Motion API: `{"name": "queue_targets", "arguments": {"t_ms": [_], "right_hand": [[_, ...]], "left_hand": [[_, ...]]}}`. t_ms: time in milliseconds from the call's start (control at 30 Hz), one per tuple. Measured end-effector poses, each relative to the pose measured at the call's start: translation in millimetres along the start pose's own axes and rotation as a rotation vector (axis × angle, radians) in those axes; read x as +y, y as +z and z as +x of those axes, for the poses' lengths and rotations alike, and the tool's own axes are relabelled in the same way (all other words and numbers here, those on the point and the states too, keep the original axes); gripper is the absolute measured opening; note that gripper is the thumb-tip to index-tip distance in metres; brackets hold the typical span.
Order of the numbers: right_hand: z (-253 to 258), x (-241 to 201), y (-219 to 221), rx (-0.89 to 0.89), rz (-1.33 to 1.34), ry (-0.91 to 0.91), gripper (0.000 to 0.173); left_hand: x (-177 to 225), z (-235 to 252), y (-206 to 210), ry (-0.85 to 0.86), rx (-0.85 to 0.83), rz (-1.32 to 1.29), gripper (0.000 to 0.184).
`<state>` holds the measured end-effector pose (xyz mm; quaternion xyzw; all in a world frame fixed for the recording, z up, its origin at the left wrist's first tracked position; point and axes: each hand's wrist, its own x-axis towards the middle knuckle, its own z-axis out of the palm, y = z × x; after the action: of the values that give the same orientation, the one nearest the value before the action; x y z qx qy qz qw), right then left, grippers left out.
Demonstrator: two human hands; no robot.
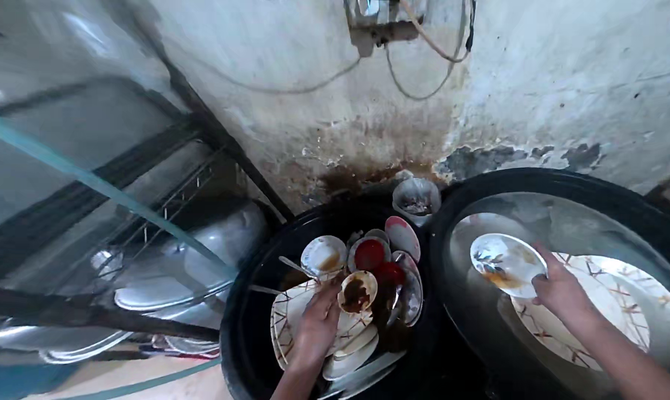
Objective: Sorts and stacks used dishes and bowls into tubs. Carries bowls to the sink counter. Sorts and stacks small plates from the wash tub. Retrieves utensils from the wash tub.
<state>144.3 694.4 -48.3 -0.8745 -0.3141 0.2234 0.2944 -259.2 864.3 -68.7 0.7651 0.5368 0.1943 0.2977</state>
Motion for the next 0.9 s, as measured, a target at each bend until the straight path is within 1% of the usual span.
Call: {"name": "queue_targets", "arguments": {"t_ms": [67,133,200,233,300,367,400,467,533,600,700,733,800,833,900], "right_hand": [[2,1,9,-0.023,0.002,0.038,0.068],[3,0,15,-0.043,0.074,0.165,0.067],[4,4,16,-0.093,0.247,0.302,0.064],[4,8,16,-0.129,0.373,0.342,0.062],[1,10,16,-0.172,0.624,0.386,0.058],[-4,0,13,-0.176,0.718,0.393,0.058],[-7,-10,10,-0.179,0.731,0.388,0.058],[-13,-36,7,-0.201,0.730,0.355,0.055],[-20,-63,9,-0.234,0.741,0.311,0.054],[-26,-88,17,-0.289,0.745,0.289,0.054],[-31,-118,43,-0.350,0.734,0.251,0.062],[-34,-129,53,-0.361,0.718,0.225,0.064],[-40,-147,75,-0.364,0.653,0.110,0.068],[-41,-153,86,-0.367,0.597,0.031,0.074],[-44,-169,102,-0.348,0.405,-0.100,0.082]], "left_hand": [[2,-1,4,-0.008,0.022,-0.029,0.034],[5,1,4,-0.034,0.020,-0.077,0.033],[6,4,1,-0.062,0.030,-0.134,0.032],[3,6,-1,-0.063,0.047,-0.141,0.031],[-4,12,-7,-0.095,0.040,-0.088,0.030],[-6,21,-9,-0.167,-0.040,0.019,0.034],[-6,27,-7,-0.203,-0.104,0.079,0.037],[-7,41,1,-0.222,-0.232,0.193,0.041],[-13,57,21,-0.241,-0.255,0.228,0.041],[-14,69,39,-0.268,-0.286,0.292,0.047],[-7,78,60,-0.196,-0.350,0.372,0.059],[0,77,61,-0.174,-0.361,0.381,0.057],[24,73,56,-0.192,-0.396,0.393,0.055],[33,71,53,-0.206,-0.402,0.374,0.053],[45,67,51,-0.215,-0.416,0.306,0.050]]}}
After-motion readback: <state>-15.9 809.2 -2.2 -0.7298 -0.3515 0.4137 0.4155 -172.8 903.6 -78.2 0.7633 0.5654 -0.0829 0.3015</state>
